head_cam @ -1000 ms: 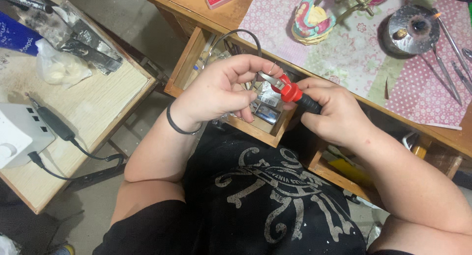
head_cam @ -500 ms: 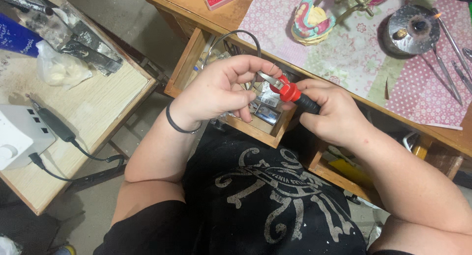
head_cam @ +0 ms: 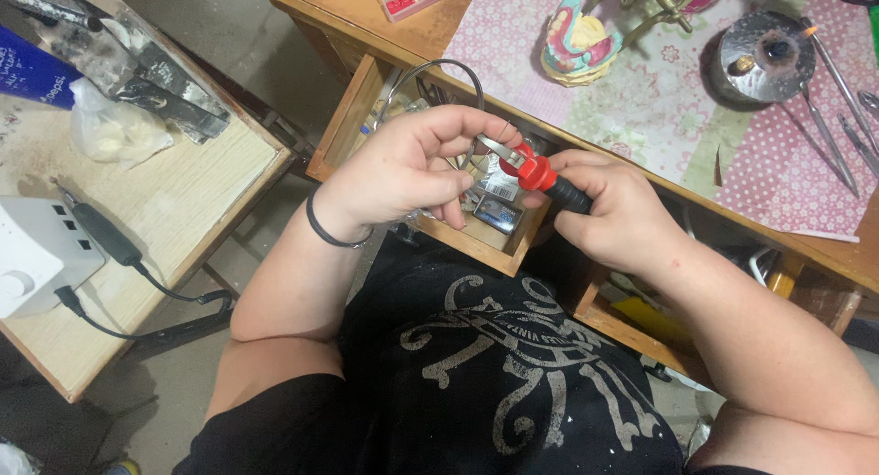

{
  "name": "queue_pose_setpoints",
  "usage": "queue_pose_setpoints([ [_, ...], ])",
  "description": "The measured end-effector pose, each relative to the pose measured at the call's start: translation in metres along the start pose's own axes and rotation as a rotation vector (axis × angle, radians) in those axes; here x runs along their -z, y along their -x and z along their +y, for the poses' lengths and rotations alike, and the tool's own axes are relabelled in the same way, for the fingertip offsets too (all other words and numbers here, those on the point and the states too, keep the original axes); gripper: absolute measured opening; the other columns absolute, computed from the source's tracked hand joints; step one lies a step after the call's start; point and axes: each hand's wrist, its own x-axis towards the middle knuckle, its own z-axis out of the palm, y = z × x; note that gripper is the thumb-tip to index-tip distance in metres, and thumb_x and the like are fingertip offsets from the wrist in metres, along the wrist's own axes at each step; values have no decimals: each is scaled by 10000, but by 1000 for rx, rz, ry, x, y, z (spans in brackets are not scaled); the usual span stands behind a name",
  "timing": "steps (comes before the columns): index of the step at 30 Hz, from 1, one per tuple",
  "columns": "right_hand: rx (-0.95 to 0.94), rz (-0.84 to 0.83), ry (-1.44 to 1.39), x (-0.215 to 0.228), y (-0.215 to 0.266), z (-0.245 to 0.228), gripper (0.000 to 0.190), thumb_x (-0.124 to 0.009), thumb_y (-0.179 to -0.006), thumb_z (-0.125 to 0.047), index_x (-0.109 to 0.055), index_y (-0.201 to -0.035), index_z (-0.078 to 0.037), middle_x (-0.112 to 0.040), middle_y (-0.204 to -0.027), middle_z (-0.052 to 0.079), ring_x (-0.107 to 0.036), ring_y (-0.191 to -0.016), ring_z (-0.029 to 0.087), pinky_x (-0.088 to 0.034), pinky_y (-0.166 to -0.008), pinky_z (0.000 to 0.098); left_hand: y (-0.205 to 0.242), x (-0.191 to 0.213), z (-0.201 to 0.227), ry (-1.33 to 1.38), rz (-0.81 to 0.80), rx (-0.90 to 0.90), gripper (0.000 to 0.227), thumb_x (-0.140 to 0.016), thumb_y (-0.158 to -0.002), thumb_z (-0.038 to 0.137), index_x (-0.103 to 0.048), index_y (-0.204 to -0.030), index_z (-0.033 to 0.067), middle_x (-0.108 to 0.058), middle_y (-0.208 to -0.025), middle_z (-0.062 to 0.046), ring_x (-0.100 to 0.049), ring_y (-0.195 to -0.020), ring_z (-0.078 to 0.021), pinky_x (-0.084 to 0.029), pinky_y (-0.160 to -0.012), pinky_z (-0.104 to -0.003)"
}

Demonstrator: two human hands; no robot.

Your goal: The person retrieves pliers from a drawer and uses them to cut and bend a small metal wire. They then use the wire to secure a small component onto a dental mold held in a vise. The person also uses a metal spatula to adjust material on the mold.

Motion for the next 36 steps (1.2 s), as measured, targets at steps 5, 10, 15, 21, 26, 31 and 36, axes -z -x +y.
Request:
queue_pose_setpoints([
  [5,-45,35,89,-2,3,3,340,-577,-666,-41,-691,-972,-137,-695,-1028,6,-646,-945,196,-477,-913,328,1,-3,9,-33,-6,29,430,-567,-980,-38,-536,-1403,33,-679,-1327,-126,-730,-689,-110,-646,-610,-180],
  [10,-60,117,128,-3,-1,-1,714,-692,-676,-41,-529,-1367,-118,-721,-1117,119,-696,-1057,401,-513,-913,508,-3,-10,-1,-51,-9,-180,371,-517,-895,-95,-637,-1244,-66,-676,-1293,-341,-780,-675,-203,-638,-546,-260],
  [15,340,113,402,-5,-2,10,479,-746,-762,-130,-601,-1210,-38,-625,-1152,168,-635,-1115,423,-518,-936,508,-9,-32,-20,-113,64,-234,164,-578,-935,-47,-691,-1054,-39,-712,-1204,-315,-771,-656,-191,-622,-553,-253],
  [21,266,225,505,-17,7,25,304,-719,-822,-172,-641,-1113,-133,-629,-853,73,-696,-828,334,-569,-749,439,-12,-53,-27,-145,74,-297,94,-604,-936,-19,-686,-982,-23,-732,-1122,-282,-741,-647,-182,-593,-569,-260],
  [26,250,211,564,-19,15,21,271,-711,-816,-194,-656,-1079,-163,-628,-797,29,-709,-773,289,-568,-705,397,-4,-63,-29,-181,105,-339,59,-624,-936,2,-681,-929,-10,-746,-1060,-257,-719,-641,-176,-571,-581,-265],
  [31,233,120,536,-11,17,5,274,-720,-839,-191,-638,-1096,-143,-643,-820,63,-722,-816,321,-578,-722,431,9,-59,-32,-215,177,-373,73,-643,-937,23,-677,-876,2,-760,-999,-233,-696,-635,-169,-549,-593,-270],
  [36,-111,-251,603,28,54,-30,397,-739,-811,-183,-647,-1193,-125,-741,-936,141,-757,-954,369,-603,-861,498,24,-36,-30,-271,261,-414,137,-669,-938,51,-672,-805,19,-779,-917,-200,-666,-627,-161,-519,-609,-277],
])
